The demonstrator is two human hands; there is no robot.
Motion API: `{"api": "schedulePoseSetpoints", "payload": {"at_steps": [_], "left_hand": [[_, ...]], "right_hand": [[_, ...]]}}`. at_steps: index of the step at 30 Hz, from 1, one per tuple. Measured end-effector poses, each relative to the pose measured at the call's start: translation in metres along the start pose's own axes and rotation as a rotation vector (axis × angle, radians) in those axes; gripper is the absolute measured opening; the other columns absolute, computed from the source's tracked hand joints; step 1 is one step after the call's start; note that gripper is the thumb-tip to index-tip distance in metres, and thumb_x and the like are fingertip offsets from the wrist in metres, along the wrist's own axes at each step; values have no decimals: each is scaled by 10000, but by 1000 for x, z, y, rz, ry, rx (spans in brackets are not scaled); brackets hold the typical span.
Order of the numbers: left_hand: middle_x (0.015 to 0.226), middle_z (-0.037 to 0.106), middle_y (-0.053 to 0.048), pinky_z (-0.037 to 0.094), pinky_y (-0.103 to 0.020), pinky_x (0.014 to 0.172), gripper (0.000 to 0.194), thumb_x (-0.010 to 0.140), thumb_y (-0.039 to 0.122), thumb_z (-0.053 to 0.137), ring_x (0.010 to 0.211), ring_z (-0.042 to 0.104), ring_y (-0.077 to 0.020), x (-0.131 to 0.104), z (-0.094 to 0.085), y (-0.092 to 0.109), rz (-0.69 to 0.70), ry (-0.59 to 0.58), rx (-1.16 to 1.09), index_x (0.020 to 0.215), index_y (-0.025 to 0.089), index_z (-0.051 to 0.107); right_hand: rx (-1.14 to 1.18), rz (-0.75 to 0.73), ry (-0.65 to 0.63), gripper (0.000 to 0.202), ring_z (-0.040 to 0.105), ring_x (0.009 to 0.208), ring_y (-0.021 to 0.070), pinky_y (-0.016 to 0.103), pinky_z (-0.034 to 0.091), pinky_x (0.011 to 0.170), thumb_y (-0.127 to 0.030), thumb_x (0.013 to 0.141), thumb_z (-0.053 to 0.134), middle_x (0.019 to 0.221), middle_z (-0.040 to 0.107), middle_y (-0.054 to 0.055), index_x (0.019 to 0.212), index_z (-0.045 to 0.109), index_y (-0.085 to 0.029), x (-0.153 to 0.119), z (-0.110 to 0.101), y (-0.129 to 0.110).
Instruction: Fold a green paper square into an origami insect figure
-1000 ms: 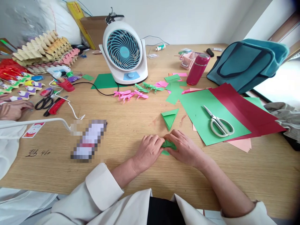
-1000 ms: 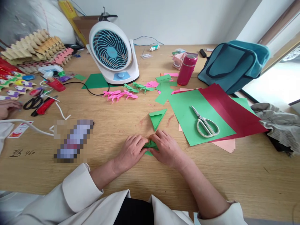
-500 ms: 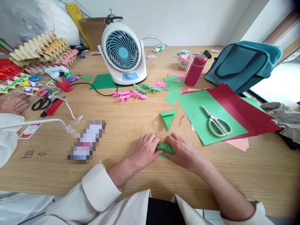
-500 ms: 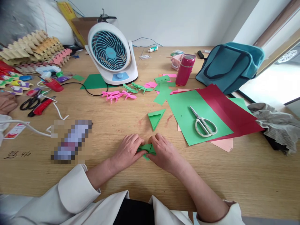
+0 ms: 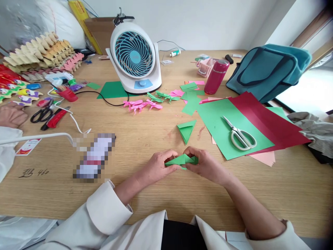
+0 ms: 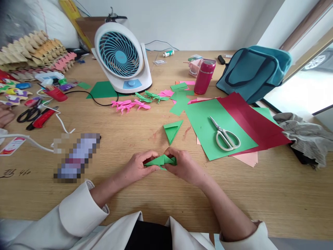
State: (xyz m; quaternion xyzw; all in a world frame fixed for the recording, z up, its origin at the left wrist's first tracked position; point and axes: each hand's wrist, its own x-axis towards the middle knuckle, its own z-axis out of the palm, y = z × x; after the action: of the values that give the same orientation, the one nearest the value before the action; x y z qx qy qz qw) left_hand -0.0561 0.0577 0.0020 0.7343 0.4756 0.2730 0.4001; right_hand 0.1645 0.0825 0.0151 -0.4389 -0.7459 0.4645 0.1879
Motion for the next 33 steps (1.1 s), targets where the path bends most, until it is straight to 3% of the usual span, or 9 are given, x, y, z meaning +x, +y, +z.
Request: {"api": "schedulePoseSetpoints", "payload": {"at_steps": [5,8,11,14,18,22,28,33], "left_hand": [[608,475,49,308,-219,535,307,919,370,566,570,417,-87,3,-3,-4,-35,21,-85,692,163,559],[585,521,44,338,-203,509,309,903,383,580,524,435,-77,5,-3,-3,-106,58,-233,688,163,557],[627,593,24,360,-188,472,313,883,435,622,503,462,-70,6,-1,-1,-187,122,-425,741,160,577],[647,628,5,353,-176,418,338,855,477,667,491,484,-74,6,3,0,-238,209,-571,765,161,587],[672,655,-12,379,-173,409,346,843,484,692,509,539,-88,5,9,-1,-232,281,-655,771,159,601],[706,668,-26,426,-186,435,308,845,456,683,572,589,-120,6,10,-3,-222,232,-590,807,154,636],[700,591,7,393,-184,481,186,816,321,688,572,472,-88,8,10,-6,-102,216,-378,766,142,697],[613,520,40,340,-200,461,216,821,348,679,502,411,-79,8,11,-5,-120,165,-429,827,136,720]], "right_hand": [[225,-17,88,145,459,660,92,228,363,596,-241,819,671,786,550,-42,915,574,-193,4,1,-1],[417,6,116,281,509,693,100,231,408,625,-308,782,742,891,600,-17,996,594,-201,9,6,2],[709,62,91,456,559,697,119,243,448,645,-408,682,849,836,624,-22,1000,585,-217,14,15,5],[870,89,120,530,598,729,138,253,466,648,-403,574,926,830,662,-13,940,589,-221,19,22,5],[869,67,161,438,564,660,122,261,458,626,-440,603,911,743,641,-18,835,624,-205,21,29,2],[833,10,182,395,546,657,120,270,442,652,-504,679,849,714,643,-5,744,617,-191,21,31,2],[733,43,319,393,407,569,92,237,323,528,-483,684,839,622,531,-42,701,572,-195,21,31,4],[745,-17,229,393,456,626,117,257,392,607,-514,702,813,659,526,-37,752,572,-208,23,37,7]]}}
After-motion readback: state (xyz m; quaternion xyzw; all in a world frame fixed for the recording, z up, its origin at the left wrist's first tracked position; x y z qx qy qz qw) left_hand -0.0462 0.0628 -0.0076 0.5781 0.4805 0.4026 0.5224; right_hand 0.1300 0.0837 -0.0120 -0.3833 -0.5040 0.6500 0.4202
